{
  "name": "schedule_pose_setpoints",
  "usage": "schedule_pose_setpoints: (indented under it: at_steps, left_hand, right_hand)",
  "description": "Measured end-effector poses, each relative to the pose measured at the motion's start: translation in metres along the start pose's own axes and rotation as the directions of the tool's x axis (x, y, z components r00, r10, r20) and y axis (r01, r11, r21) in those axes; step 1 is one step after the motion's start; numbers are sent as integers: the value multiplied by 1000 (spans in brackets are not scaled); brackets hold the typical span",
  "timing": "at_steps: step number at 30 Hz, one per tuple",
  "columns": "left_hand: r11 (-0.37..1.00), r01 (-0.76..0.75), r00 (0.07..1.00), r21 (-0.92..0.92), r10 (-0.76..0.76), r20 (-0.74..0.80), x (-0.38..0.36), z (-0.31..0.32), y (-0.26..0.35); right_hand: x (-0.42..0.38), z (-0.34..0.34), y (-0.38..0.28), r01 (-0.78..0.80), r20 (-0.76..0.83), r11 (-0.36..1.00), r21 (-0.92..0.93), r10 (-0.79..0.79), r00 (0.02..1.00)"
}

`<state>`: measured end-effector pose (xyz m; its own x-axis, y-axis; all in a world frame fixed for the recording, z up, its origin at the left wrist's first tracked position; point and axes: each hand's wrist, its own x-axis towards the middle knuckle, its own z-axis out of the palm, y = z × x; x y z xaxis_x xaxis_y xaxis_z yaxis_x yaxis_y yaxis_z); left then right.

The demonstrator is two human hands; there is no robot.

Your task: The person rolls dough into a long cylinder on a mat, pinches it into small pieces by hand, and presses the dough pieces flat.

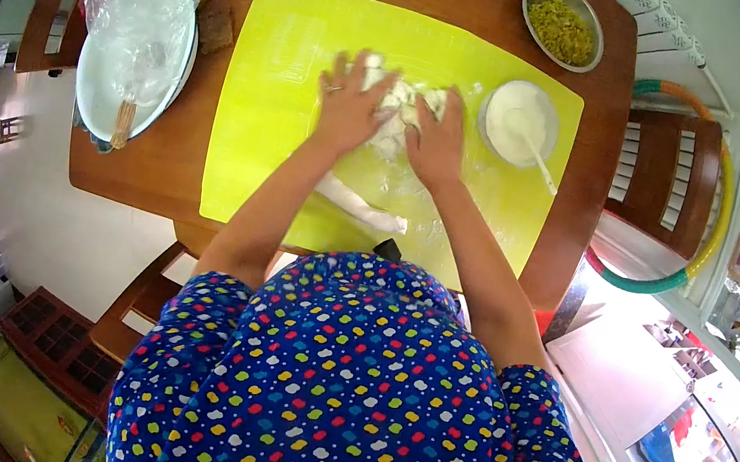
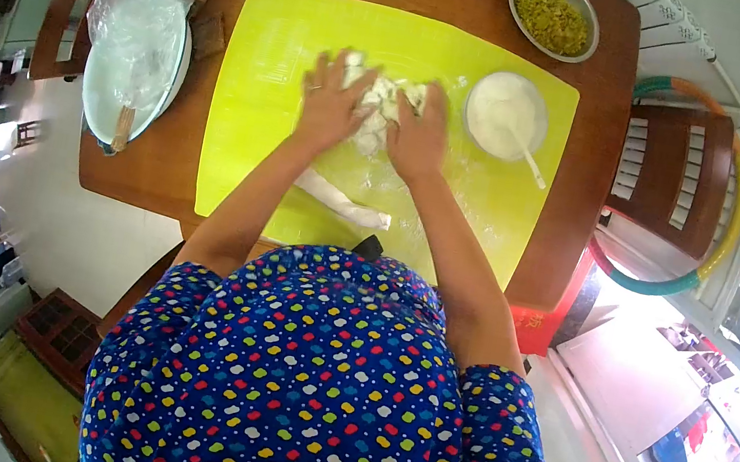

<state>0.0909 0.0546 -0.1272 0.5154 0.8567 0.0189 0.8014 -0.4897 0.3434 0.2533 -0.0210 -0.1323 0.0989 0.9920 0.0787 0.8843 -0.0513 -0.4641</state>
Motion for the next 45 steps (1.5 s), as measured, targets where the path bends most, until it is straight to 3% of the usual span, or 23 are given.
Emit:
schedule_pose_setpoints:
  at_steps: [2, 4, 5, 7, 9, 12, 15, 16, 18, 19, 21, 25, 27, 28, 30, 32, 35, 36, 40, 42, 43, 45]
  left_hand:
    - [998, -50, 999, -39, 50, -11, -4, 2, 8]
    - [965, -218, 972, -143, 228, 60, -12, -1, 9]
    - [965, -218, 972, -144, 228, 58, -23, -8, 5]
    - [927, -334, 935, -169, 348, 63, -62, -31, -15]
    - [904, -369, 915, -216, 394, 84, -109, -34, -43]
    - [872, -466, 855, -148, 487, 176, -145, -35, -52]
    - [908, -414, 885, -67, 419, 202, -130, -19, -43]
    - [908, -415, 886, -65, 419, 199, -119, -16, -36]
    - [926, -368, 929, -80, 370, 5, -90, -18, -16]
    - [927, -366, 930, -83, 368, 4, -77, -16, -9]
    - [953, -205, 964, -225, 237, 123, -58, -11, 4]
    - [981, -110, 982, -162, 132, 134, -39, 6, 27]
    - [955, -266, 951, -134, 237, -197, -59, 14, 26]
    - [955, -294, 955, -45, 292, -45, -79, 10, 22]
    - [897, -443, 894, 13, 440, 85, -132, -6, 4]
    - [910, -415, 884, -16, 407, 229, -187, -12, -16]
    - [928, -372, 920, 15, 367, 136, -203, -11, -21]
    - [937, -345, 935, 61, 337, 111, -186, -15, -18]
    - [985, -81, 995, 155, 70, 75, -90, -15, -15]
    - [984, -93, 995, 150, 88, 35, -74, -11, -24]
    - [984, -107, 994, 145, 109, -7, -70, -11, -29]
    - [965, -244, 969, 97, 237, 75, -101, -17, -37]
  right_hand:
    - [-2, -2, -11, 29, 28, 999, 23, -30, 999]
    - [-9, -23, -14, 120, 47, 993, -5, -119, 992]
    - [-26, -32, -13, 121, 46, 993, -7, -121, 992]
    - [-63, -49, -15, 203, 75, 967, 153, -217, 973]
    - [-100, -44, -22, 190, 191, 942, 276, -248, 950]
    - [-120, -34, -35, 217, 292, 939, 266, -293, 911]
    - [-113, -17, -12, 245, 201, 951, 190, -281, 938]
    - [-106, -18, -3, 174, 179, 981, 90, -188, 966]
    - [-86, -37, 4, 16, 153, 999, -48, -8, 988]
    - [-75, -43, -1, 17, 156, 999, -51, -9, 988]
    - [-56, -46, -14, -5, 268, 995, -99, 32, 963]
    - [-39, 16, -23, -181, 100, 981, 67, 174, 980]
    - [-53, 23, -27, 43, -108, 991, -126, -57, 993]
    - [-73, 16, -26, 84, 42, 983, -166, -78, 996]
    - [-119, -16, -31, 210, 237, 971, -118, -177, 955]
    - [-171, -20, -19, 256, 367, 954, -155, -185, 912]
    - [-179, -19, -19, 113, 360, 990, -82, -76, 930]
    - [-163, -18, -16, 108, 382, 980, -167, -36, 923]
    - [-65, -12, -5, -50, 168, 958, -282, 101, 981]
    - [-57, -13, -4, -111, 93, 944, -311, 147, 985]
    - [-59, -15, -3, -80, 120, 939, -334, 127, 985]
    - [-82, -21, 0, 2, 220, 934, -357, 82, 972]
